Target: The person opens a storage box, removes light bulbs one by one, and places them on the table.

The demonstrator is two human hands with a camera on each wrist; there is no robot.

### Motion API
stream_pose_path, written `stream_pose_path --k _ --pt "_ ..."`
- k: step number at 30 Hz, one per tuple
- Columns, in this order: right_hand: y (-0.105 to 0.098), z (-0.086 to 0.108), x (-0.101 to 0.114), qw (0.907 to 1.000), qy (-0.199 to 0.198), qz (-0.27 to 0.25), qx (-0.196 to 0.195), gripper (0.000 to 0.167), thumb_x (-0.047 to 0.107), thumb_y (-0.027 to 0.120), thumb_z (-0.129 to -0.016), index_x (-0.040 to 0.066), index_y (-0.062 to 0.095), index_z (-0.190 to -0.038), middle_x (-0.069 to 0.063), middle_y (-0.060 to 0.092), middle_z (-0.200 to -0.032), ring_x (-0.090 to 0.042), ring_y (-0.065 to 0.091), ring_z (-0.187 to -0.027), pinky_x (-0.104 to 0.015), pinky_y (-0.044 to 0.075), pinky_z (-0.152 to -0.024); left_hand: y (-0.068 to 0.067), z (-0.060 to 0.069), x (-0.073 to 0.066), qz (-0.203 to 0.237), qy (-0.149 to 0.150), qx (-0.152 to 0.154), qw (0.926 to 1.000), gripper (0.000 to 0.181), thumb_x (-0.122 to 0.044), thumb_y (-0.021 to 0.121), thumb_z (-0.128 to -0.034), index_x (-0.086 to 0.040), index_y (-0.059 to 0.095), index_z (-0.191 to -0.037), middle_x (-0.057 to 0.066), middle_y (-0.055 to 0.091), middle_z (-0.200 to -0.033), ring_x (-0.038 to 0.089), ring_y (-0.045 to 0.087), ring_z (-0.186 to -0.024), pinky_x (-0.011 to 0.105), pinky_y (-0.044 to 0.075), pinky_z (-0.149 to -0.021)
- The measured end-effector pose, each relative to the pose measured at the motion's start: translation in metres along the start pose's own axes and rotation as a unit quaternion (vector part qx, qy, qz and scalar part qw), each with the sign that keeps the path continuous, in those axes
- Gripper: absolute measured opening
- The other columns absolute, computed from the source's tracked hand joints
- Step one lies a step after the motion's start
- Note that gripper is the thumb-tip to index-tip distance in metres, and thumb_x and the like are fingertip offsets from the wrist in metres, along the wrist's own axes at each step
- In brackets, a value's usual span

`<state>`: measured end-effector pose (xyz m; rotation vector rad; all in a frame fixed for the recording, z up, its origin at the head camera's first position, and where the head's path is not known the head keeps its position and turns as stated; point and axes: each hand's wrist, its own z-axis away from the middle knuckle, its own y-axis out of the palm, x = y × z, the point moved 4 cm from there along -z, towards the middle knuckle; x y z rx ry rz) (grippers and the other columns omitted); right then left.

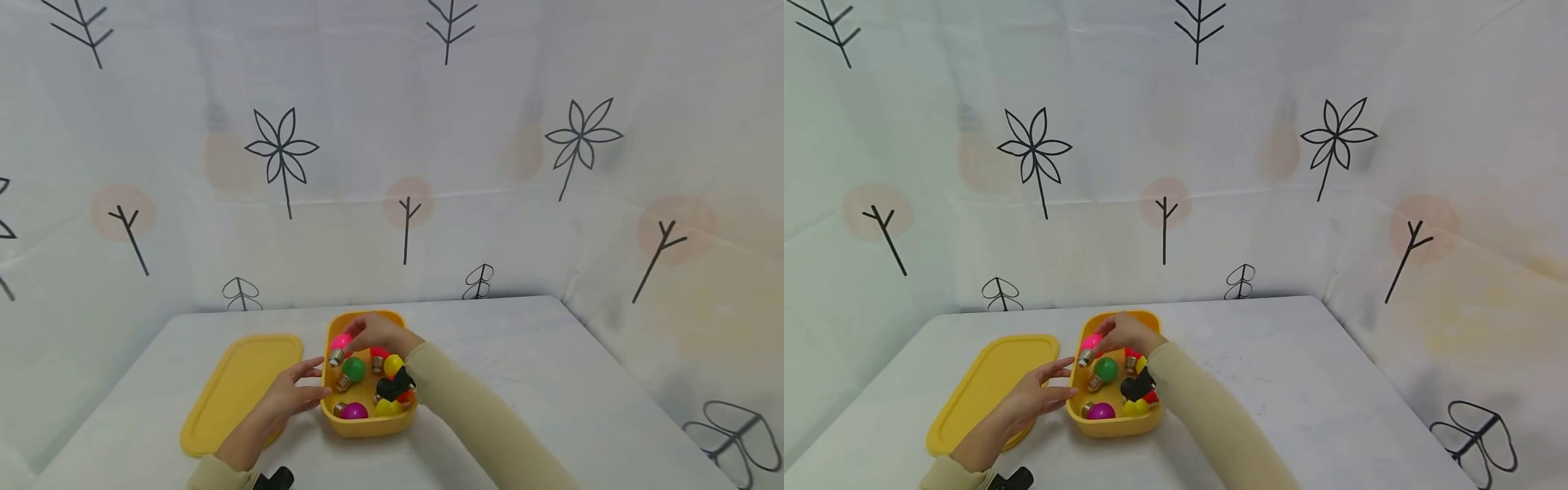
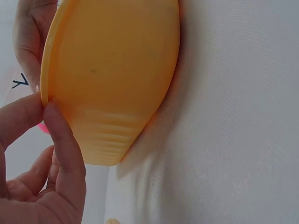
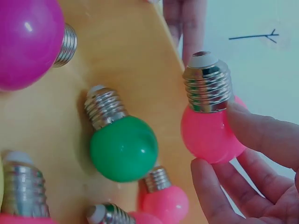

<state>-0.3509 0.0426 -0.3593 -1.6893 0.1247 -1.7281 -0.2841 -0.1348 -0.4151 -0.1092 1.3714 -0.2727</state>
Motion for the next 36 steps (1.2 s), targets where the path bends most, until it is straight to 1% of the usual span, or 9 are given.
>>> stream_pose_path --k 3,9,13,17,29,33,36 --pt "-0.006 0.005 0.000 0.9999 -0.002 -0.006 -0.012 0.029 0.017 0.076 -0.078 0.010 0.065 -0.104 -0.001 0.060 -0.098 -0.022 0.053 -0.092 -0.044 0.045 -0.091 0.000 0.000 0.000 0.003 0.000 0.000 1.0000 0.067 -0.010 0.077 -0.0760 -0.006 0.046 -0.136 0.015 0.051 -0.120 0.020 0.059 -0.090 0.037 0.053 -0.078" --pt "-0.019 0.016 -0.002 0.9993 -0.022 0.000 -0.032 0.032 0.019 0.077 -0.077 0.010 0.064 -0.105 -0.001 0.060 -0.098 -0.021 0.054 -0.093 -0.043 0.047 -0.089 0.001 -0.002 0.003 0.013 -0.006 0.008 0.9999 0.067 -0.009 0.076 -0.0773 -0.007 0.045 -0.137 0.016 0.049 -0.123 0.021 0.059 -0.087 0.036 0.053 -0.079" --pt "-0.028 0.020 -0.007 0.9985 -0.025 -0.004 -0.048 0.035 0.021 0.077 -0.076 0.010 0.063 -0.107 -0.002 0.060 -0.100 -0.022 0.054 -0.094 -0.041 0.048 -0.088 0.001 -0.001 0.005 0.013 -0.008 0.004 0.9999 0.066 -0.008 0.075 -0.0777 -0.007 0.045 -0.136 0.016 0.049 -0.122 0.022 0.058 -0.089 0.036 0.053 -0.079" --pt "-0.037 0.025 -0.009 0.9973 -0.028 -0.011 -0.067 0.038 0.023 0.078 -0.076 0.010 0.063 -0.108 -0.003 0.060 -0.102 -0.022 0.054 -0.095 -0.039 0.049 -0.087 0.000 0.000 0.004 0.008 -0.004 -0.002 1.0000 0.065 -0.009 0.075 -0.0782 -0.007 0.046 -0.136 0.015 0.050 -0.121 0.022 0.057 -0.092 0.036 0.053 -0.079" --pt "-0.057 0.035 -0.023 0.9902 -0.005 -0.013 -0.139 0.040 0.026 0.080 -0.073 0.012 0.063 -0.106 -0.003 0.059 -0.101 -0.022 0.053 -0.097 -0.041 0.048 -0.086 0.001 0.000 0.001 0.012 -0.005 -0.002 0.9999 0.064 -0.009 0.074 -0.0787 -0.008 0.046 -0.136 0.015 0.050 -0.121 0.022 0.057 -0.091 0.036 0.053 -0.080" --pt "-0.063 0.039 -0.029 0.9874 0.004 -0.024 -0.156 0.037 0.023 0.078 -0.074 0.010 0.063 -0.106 -0.003 0.059 -0.101 -0.023 0.053 -0.096 -0.043 0.048 -0.086 0.002 -0.001 0.002 0.010 -0.007 -0.005 0.9999 0.064 -0.010 0.074 -0.0785 -0.009 0.047 -0.136 0.014 0.051 -0.121 0.022 0.057 -0.093 0.036 0.053 -0.080" --pt "-0.068 0.042 -0.033 0.9852 0.007 -0.032 -0.168 0.036 0.021 0.077 -0.075 0.009 0.063 -0.106 -0.004 0.059 -0.100 -0.023 0.054 -0.096 -0.042 0.049 -0.085 0.001 -0.001 0.003 0.009 -0.009 -0.008 0.9999 0.064 -0.010 0.075 -0.0782 -0.009 0.047 -0.136 0.015 0.051 -0.121 0.023 0.057 -0.094 0.036 0.053 -0.080"
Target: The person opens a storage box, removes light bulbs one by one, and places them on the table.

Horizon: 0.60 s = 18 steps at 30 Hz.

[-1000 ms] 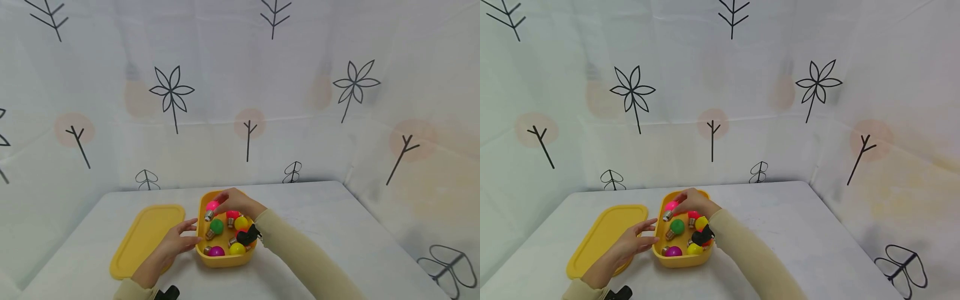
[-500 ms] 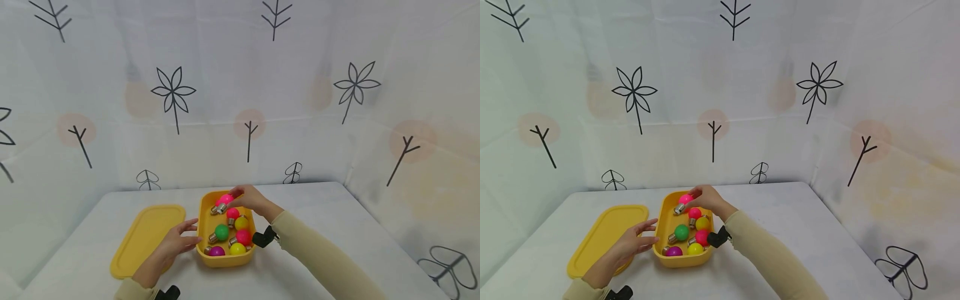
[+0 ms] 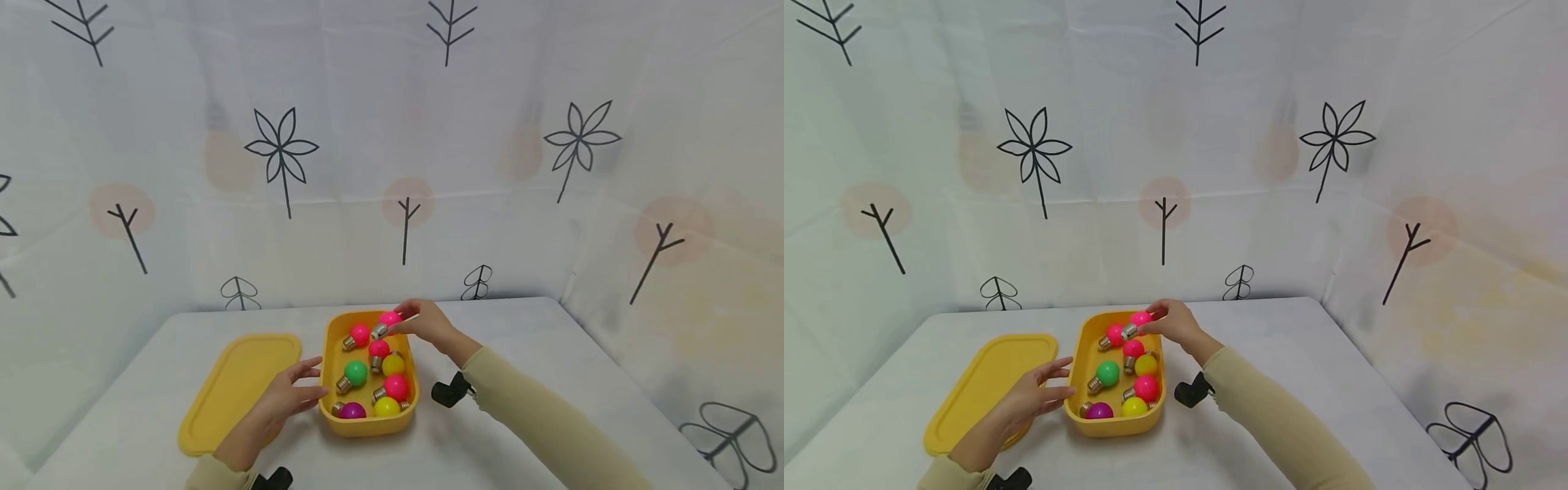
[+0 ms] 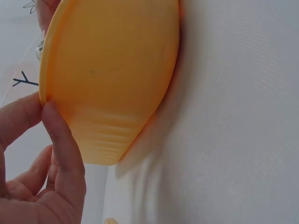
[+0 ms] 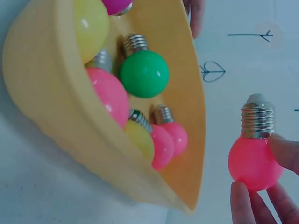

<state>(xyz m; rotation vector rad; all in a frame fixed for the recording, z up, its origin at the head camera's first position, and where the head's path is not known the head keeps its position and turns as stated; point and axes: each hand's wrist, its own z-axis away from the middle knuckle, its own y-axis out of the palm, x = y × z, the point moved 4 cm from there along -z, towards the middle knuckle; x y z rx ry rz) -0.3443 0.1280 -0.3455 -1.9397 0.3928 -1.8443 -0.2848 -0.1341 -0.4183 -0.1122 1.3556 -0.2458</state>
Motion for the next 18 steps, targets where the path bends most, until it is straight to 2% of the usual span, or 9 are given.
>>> stream_pose_path --k 8,18 --pt "-0.018 0.001 -0.014 0.9990 0.013 -0.020 -0.037 0.039 0.019 0.076 -0.077 0.007 0.062 -0.111 -0.008 0.059 -0.105 -0.026 0.053 -0.098 -0.043 0.048 -0.088 0.000 0.001 0.001 0.002 -0.001 0.001 1.0000 0.065 -0.010 0.075 -0.0777 -0.009 0.047 -0.136 0.015 0.051 -0.121 0.023 0.057 -0.092 0.037 0.053 -0.080" --pt "-0.044 0.001 -0.034 0.9967 0.030 -0.011 -0.074 0.046 0.018 0.076 -0.077 0.004 0.058 -0.117 -0.014 0.058 -0.110 -0.029 0.053 -0.099 -0.044 0.047 -0.089 -0.001 -0.001 0.002 0.007 0.007 0.006 0.9999 0.065 -0.009 0.075 -0.0777 -0.009 0.047 -0.136 0.015 0.050 -0.122 0.023 0.057 -0.093 0.037 0.053 -0.080"
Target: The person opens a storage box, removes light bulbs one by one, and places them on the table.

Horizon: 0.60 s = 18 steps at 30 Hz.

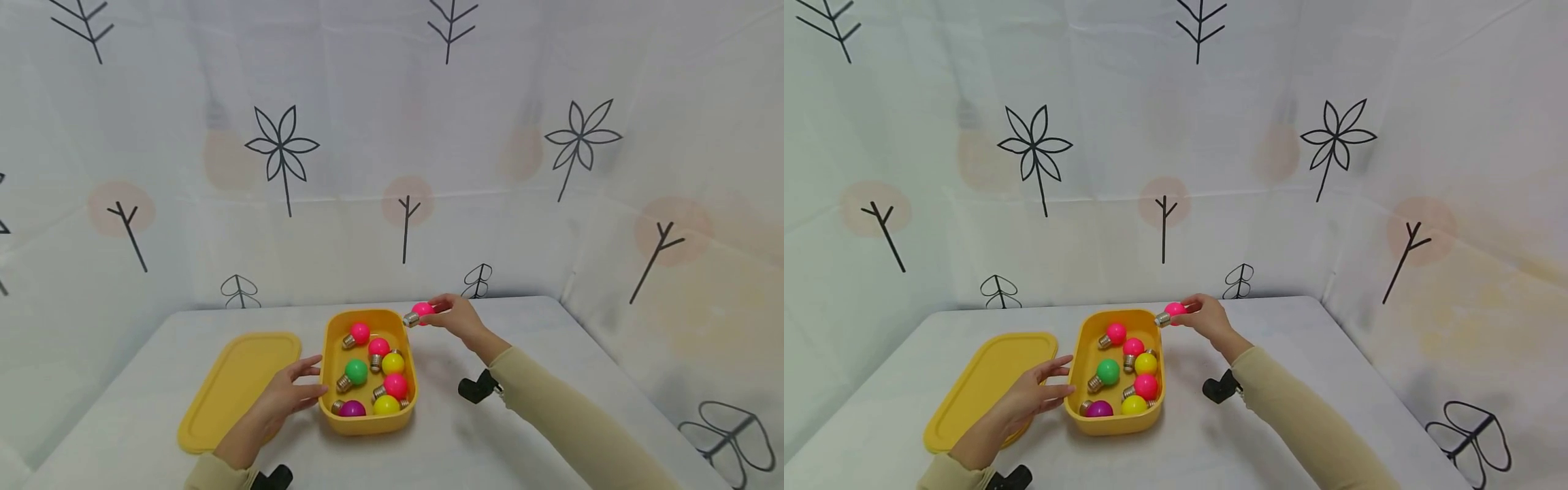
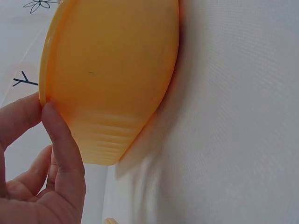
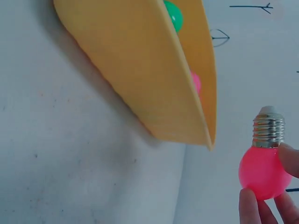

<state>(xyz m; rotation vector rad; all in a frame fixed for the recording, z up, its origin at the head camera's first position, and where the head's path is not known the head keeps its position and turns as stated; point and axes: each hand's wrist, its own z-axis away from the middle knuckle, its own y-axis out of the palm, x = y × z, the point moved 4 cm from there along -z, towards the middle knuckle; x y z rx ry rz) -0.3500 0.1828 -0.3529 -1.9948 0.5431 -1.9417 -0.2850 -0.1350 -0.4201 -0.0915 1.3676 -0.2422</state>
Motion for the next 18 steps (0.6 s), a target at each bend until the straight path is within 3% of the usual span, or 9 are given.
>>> stream_pose_path --k 8,18 --pt "-0.009 -0.005 -0.020 0.9997 0.013 0.005 -0.021 0.047 0.018 0.075 -0.078 0.000 0.056 -0.117 -0.017 0.058 -0.110 -0.031 0.053 -0.098 -0.044 0.048 -0.086 0.000 0.001 0.000 -0.005 -0.005 -0.004 1.0000 0.064 -0.010 0.075 -0.0781 -0.010 0.047 -0.136 0.015 0.050 -0.122 0.024 0.056 -0.098 0.037 0.052 -0.080" --pt "-0.003 -0.016 -0.049 0.9982 0.044 -0.002 -0.040 0.044 0.015 0.074 -0.079 -0.002 0.055 -0.115 -0.018 0.059 -0.107 -0.028 0.057 -0.090 -0.040 0.049 -0.084 -0.001 0.001 0.001 -0.010 -0.005 -0.008 0.9999 0.064 -0.011 0.075 -0.0784 -0.011 0.047 -0.136 0.014 0.049 -0.123 0.025 0.054 -0.100 0.036 0.052 -0.081"
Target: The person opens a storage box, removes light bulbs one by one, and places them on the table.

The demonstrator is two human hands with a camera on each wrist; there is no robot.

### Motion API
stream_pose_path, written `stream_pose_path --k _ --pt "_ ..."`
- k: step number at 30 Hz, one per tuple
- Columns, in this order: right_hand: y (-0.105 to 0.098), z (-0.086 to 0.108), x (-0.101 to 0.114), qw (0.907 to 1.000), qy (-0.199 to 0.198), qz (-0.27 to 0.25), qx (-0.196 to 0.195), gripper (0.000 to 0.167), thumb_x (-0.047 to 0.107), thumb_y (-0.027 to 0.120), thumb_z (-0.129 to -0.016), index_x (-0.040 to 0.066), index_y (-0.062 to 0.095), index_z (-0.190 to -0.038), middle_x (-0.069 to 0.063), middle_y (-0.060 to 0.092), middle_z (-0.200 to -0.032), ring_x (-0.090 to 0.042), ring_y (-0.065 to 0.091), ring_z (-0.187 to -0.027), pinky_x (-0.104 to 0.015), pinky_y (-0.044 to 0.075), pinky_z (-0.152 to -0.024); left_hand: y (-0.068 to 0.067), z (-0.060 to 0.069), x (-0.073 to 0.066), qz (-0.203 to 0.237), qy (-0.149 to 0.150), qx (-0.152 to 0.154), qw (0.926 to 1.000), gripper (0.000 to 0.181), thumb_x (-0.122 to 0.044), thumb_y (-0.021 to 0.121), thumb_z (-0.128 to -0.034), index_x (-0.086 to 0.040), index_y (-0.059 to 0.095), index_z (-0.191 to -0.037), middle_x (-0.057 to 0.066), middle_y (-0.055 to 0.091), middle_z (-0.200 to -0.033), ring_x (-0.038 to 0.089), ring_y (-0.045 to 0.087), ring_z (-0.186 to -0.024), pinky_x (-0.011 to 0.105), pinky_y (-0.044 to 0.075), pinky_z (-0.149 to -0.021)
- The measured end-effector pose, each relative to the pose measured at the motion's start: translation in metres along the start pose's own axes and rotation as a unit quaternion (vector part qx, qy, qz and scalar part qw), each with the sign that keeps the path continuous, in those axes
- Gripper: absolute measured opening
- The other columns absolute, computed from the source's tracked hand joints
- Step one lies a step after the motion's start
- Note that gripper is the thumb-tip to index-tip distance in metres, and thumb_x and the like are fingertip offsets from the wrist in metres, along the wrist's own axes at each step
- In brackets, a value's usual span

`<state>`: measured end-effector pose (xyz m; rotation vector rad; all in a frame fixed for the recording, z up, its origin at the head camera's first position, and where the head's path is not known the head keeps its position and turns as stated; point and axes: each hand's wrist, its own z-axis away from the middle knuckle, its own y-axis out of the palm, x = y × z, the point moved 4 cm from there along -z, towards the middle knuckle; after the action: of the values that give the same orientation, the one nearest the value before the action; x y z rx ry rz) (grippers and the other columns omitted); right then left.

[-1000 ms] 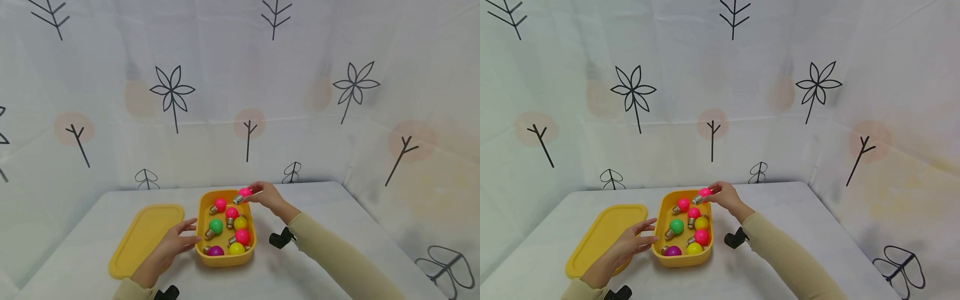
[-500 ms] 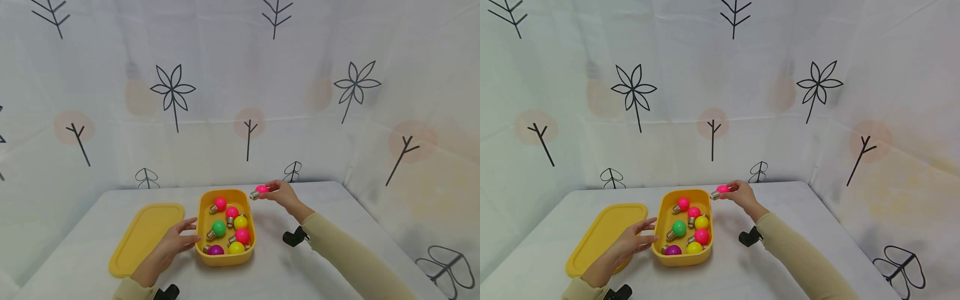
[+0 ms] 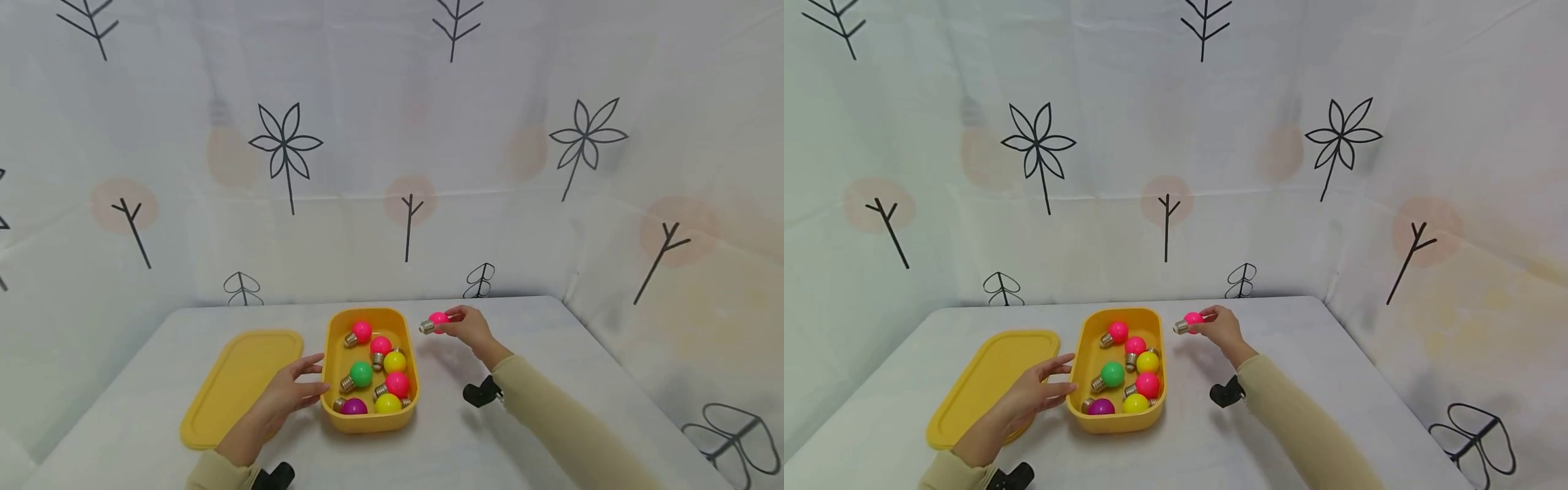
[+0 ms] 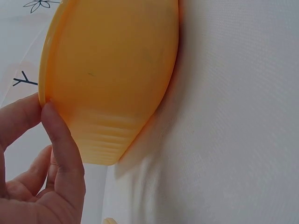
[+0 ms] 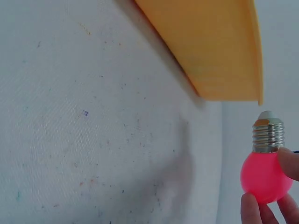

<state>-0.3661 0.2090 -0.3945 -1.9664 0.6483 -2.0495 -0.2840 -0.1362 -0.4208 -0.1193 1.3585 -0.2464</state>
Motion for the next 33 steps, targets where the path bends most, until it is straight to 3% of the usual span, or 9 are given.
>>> stream_pose_path --k 13,18,33 --pt "0.011 -0.010 -0.029 0.9990 0.040 0.018 -0.014 0.043 0.014 0.074 -0.078 -0.002 0.055 -0.113 -0.020 0.056 -0.111 -0.031 0.052 -0.096 -0.038 0.049 -0.084 0.001 -0.002 0.001 0.006 0.004 0.004 1.0000 0.064 -0.011 0.075 -0.0779 -0.010 0.048 -0.135 0.014 0.050 -0.122 0.023 0.057 -0.094 0.037 0.053 -0.080" --pt "0.014 -0.015 -0.037 0.9985 0.048 0.013 -0.022 0.043 0.012 0.075 -0.077 -0.002 0.055 -0.112 -0.020 0.056 -0.109 -0.029 0.053 -0.093 -0.032 0.051 -0.077 0.001 -0.001 0.000 0.005 0.006 0.004 1.0000 0.063 -0.012 0.075 -0.0779 -0.010 0.048 -0.135 0.014 0.051 -0.122 0.023 0.057 -0.095 0.037 0.053 -0.080" --pt "0.019 -0.019 -0.036 0.9979 0.053 0.038 0.000 0.047 0.015 0.077 -0.076 0.001 0.053 -0.115 -0.019 0.054 -0.108 -0.028 0.053 -0.088 -0.030 0.054 -0.072 0.001 0.000 0.000 0.008 -0.004 0.002 1.0000 0.064 -0.012 0.075 -0.0786 -0.011 0.047 -0.136 0.014 0.050 -0.122 0.023 0.057 -0.097 0.037 0.052 -0.080"
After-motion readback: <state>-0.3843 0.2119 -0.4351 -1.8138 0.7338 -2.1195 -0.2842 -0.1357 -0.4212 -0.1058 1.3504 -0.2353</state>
